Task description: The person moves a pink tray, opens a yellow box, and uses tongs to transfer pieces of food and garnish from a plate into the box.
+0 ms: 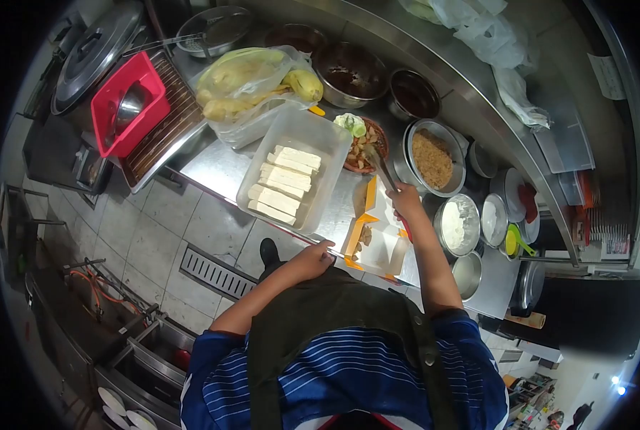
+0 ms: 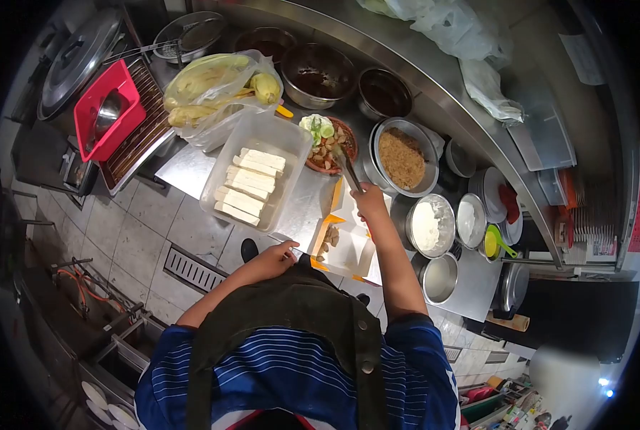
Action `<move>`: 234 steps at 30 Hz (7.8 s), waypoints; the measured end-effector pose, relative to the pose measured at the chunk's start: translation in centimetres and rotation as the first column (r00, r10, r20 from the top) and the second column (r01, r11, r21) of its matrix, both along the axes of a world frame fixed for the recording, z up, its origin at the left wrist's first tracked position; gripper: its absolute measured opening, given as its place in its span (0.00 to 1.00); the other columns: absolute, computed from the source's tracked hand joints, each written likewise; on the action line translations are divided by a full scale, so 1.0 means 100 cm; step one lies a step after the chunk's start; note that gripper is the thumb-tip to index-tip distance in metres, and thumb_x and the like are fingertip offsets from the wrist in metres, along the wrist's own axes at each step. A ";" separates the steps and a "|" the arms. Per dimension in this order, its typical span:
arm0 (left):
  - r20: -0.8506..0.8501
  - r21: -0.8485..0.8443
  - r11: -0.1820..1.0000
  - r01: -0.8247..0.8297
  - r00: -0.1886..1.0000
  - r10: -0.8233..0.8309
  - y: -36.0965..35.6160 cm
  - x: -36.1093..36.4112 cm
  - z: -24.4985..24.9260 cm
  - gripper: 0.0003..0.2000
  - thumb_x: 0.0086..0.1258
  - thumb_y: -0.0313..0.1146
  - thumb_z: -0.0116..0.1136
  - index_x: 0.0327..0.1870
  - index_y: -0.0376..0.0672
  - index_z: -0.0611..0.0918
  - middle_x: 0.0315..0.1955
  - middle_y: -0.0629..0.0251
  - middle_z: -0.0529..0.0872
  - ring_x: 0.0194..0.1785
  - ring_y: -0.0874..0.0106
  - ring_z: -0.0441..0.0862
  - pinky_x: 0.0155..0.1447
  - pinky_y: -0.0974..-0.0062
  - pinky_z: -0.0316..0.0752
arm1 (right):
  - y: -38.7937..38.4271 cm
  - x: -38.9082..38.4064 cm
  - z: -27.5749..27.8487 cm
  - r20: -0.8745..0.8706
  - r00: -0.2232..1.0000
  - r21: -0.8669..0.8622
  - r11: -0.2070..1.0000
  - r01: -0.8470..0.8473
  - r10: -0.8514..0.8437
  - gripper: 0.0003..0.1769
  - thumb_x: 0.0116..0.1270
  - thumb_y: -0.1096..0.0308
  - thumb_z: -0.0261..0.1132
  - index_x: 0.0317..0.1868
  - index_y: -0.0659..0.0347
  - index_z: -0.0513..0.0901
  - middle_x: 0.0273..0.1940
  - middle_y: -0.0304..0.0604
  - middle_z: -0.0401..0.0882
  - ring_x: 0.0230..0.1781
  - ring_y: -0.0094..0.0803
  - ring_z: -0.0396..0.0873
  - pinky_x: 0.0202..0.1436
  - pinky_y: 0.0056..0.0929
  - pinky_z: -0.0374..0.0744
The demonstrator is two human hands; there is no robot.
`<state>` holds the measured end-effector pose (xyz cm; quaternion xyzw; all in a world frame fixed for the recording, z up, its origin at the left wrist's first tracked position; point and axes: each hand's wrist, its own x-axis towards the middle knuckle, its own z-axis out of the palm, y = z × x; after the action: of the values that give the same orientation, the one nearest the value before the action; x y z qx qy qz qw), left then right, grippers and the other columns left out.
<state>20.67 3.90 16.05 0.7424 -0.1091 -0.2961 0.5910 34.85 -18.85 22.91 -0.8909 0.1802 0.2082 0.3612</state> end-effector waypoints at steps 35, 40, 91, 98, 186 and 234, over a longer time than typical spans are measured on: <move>-0.092 -0.035 0.997 0.076 0.993 -0.079 -0.003 0.012 -0.003 0.18 0.62 0.24 0.46 0.55 0.37 0.65 0.33 0.60 0.78 0.37 0.73 0.76 0.44 0.79 0.69 | -0.005 -0.034 0.021 0.139 0.966 -0.227 0.956 -0.184 0.219 0.32 0.55 0.61 0.60 0.57 0.69 0.63 0.43 0.62 0.73 0.46 0.49 0.73 0.49 0.34 0.71; -0.030 -0.019 0.999 0.028 0.999 -0.029 0.006 0.002 -0.009 0.17 0.62 0.24 0.47 0.53 0.38 0.66 0.33 0.60 0.78 0.39 0.72 0.76 0.46 0.79 0.69 | 0.006 -0.022 0.013 0.049 0.947 -0.329 0.900 -0.285 0.318 0.30 0.55 0.63 0.59 0.56 0.69 0.64 0.43 0.63 0.73 0.46 0.51 0.73 0.50 0.36 0.70; -0.034 -0.102 0.991 0.092 0.995 -0.096 0.010 0.011 -0.007 0.17 0.62 0.23 0.45 0.53 0.38 0.65 0.31 0.60 0.78 0.37 0.73 0.76 0.44 0.79 0.70 | -0.006 -0.035 0.031 -0.011 0.990 0.256 0.956 0.141 -0.144 0.11 0.58 0.70 0.57 0.38 0.68 0.75 0.12 0.35 0.65 0.07 0.21 0.62 0.08 0.23 0.60; -0.036 -0.105 0.991 0.083 0.996 -0.087 0.012 0.013 -0.014 0.18 0.61 0.21 0.44 0.54 0.37 0.65 0.32 0.60 0.77 0.38 0.73 0.76 0.45 0.80 0.70 | -0.018 -0.146 0.095 -0.074 0.985 0.203 0.965 0.165 -0.153 0.07 0.61 0.71 0.55 0.34 0.67 0.75 0.13 0.34 0.65 0.07 0.20 0.63 0.08 0.19 0.60; -0.325 -0.104 0.995 -0.009 0.945 -0.025 0.022 -0.016 -0.014 0.21 0.65 0.24 0.44 0.60 0.43 0.59 0.43 0.58 0.75 0.44 0.73 0.75 0.49 0.80 0.68 | -0.012 0.056 0.043 -0.153 0.889 -0.121 0.885 -0.450 0.432 0.19 0.53 0.65 0.61 0.48 0.50 0.77 0.24 0.40 0.73 0.17 0.27 0.71 0.18 0.25 0.73; -0.225 -0.170 0.981 0.093 0.965 -0.131 0.022 0.002 -0.022 0.20 0.63 0.23 0.44 0.57 0.38 0.61 0.39 0.57 0.78 0.39 0.73 0.77 0.47 0.78 0.69 | -0.084 -0.149 0.072 -0.131 0.932 -0.235 0.903 -0.360 0.338 0.21 0.50 0.65 0.62 0.48 0.49 0.77 0.34 0.52 0.78 0.33 0.42 0.77 0.39 0.35 0.72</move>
<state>20.90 6.06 13.88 0.6455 -0.1034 -0.4055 0.6389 19.98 -27.24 30.13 -0.9377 0.0584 0.2833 0.1923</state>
